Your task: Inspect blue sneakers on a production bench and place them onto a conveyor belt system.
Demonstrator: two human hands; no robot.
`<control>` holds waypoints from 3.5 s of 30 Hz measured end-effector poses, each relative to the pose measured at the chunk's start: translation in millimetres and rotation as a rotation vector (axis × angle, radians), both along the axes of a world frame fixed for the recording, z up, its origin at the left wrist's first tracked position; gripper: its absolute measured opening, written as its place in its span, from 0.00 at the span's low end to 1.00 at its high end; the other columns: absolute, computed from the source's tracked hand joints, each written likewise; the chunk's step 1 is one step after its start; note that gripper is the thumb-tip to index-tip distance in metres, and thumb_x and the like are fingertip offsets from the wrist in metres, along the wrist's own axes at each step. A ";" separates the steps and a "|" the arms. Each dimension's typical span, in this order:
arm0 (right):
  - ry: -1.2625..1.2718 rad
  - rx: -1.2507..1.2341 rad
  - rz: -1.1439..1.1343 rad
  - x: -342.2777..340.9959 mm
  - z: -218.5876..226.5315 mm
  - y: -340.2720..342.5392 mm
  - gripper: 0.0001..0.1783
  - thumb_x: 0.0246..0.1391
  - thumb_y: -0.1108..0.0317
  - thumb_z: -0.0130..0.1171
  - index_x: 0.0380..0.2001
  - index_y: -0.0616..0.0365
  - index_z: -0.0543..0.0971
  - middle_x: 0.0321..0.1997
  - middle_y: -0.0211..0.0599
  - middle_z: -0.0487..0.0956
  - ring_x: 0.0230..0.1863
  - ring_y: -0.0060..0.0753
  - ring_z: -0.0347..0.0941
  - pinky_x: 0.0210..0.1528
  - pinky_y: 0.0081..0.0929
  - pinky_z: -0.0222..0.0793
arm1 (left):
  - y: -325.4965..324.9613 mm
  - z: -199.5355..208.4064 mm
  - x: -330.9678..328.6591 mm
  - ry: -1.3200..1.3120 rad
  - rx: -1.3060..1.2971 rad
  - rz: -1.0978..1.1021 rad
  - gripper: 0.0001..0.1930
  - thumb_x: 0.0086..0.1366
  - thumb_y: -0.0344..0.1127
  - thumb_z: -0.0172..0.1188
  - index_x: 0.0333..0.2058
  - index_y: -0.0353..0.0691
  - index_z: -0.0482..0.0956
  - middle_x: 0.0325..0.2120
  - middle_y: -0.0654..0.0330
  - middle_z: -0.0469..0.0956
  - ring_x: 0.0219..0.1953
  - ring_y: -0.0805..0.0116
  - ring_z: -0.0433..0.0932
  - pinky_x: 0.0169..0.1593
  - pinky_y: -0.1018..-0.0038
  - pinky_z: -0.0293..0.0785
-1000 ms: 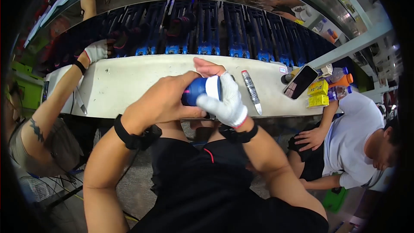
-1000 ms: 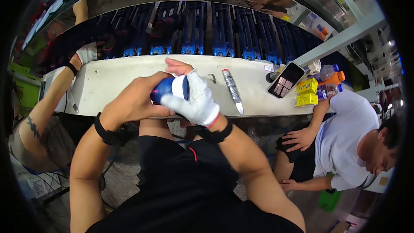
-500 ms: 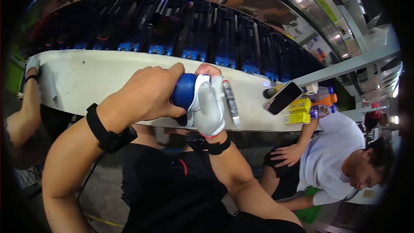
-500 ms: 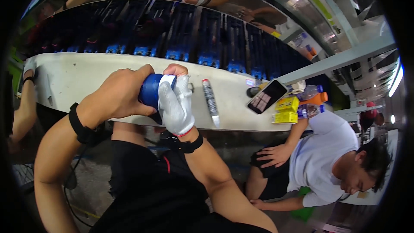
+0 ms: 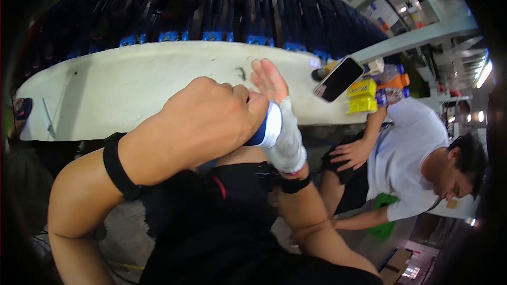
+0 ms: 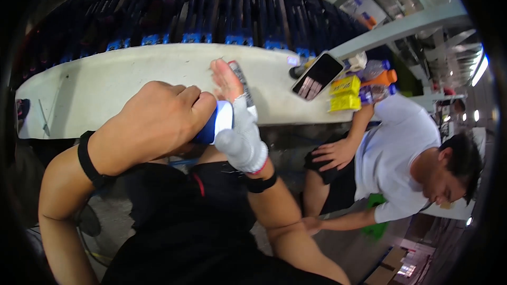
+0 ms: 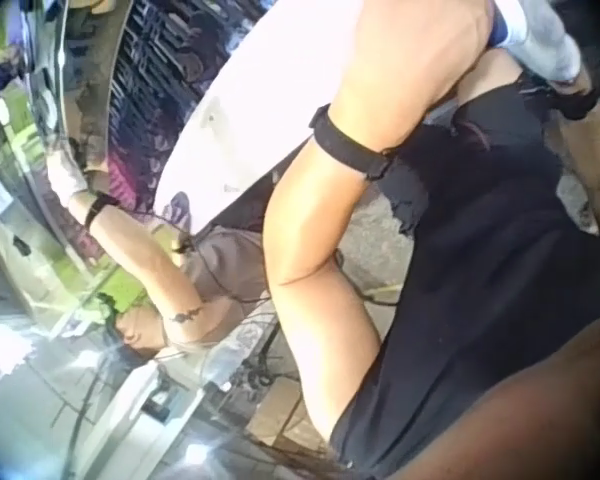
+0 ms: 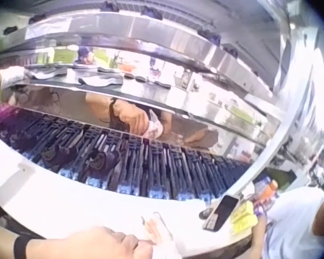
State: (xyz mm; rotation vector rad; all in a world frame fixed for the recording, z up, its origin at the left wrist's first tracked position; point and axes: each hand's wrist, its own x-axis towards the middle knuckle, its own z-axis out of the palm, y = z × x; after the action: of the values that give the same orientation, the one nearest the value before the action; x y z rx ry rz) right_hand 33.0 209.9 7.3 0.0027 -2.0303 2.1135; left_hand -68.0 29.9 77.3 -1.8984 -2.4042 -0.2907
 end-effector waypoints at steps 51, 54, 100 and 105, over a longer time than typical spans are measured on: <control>0.203 0.484 -0.444 66.2 -19.8 -21.7 0.49 0.58 0.52 0.79 0.78 0.51 0.68 0.72 0.55 0.75 0.69 0.60 0.78 0.70 0.44 0.75 | 71.6 -250.3 -338.5 -0.441 0.408 0.758 0.36 0.76 0.43 0.67 0.74 0.28 0.68 0.74 0.37 0.71 0.78 0.44 0.67 0.79 0.59 0.62; 0.207 0.323 -0.351 55.7 -23.4 -18.2 0.51 0.59 0.51 0.77 0.80 0.54 0.66 0.75 0.53 0.74 0.75 0.54 0.72 0.78 0.44 0.65 | 40.4 -215.7 -315.9 -0.869 0.684 0.776 0.24 0.82 0.47 0.58 0.63 0.31 0.81 0.49 0.54 0.88 0.51 0.62 0.87 0.59 0.68 0.80; 0.145 1.380 -0.142 -296.0 207.6 -10.0 0.22 0.58 0.65 0.61 0.52 0.61 0.90 0.54 0.54 0.90 0.56 0.59 0.88 0.61 0.51 0.82 | -40.1 -161.7 7.3 -0.470 0.771 0.015 0.35 0.74 0.23 0.62 0.75 0.40 0.58 0.65 0.34 0.77 0.59 0.39 0.84 0.67 0.47 0.77; 0.453 1.285 -0.432 -290.3 181.7 45.3 0.19 0.52 0.60 0.65 0.43 0.58 0.91 0.47 0.48 0.91 0.52 0.54 0.89 0.58 0.48 0.83 | -18.3 -186.2 4.9 -0.724 0.808 0.037 0.36 0.75 0.19 0.59 0.76 0.38 0.54 0.68 0.31 0.73 0.63 0.42 0.79 0.70 0.48 0.74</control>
State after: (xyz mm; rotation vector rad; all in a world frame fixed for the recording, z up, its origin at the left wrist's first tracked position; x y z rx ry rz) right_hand -257.4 255.2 189.0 0.1939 -2.3699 0.2950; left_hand -63.1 11.7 -108.8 -1.4769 -2.0591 -1.8655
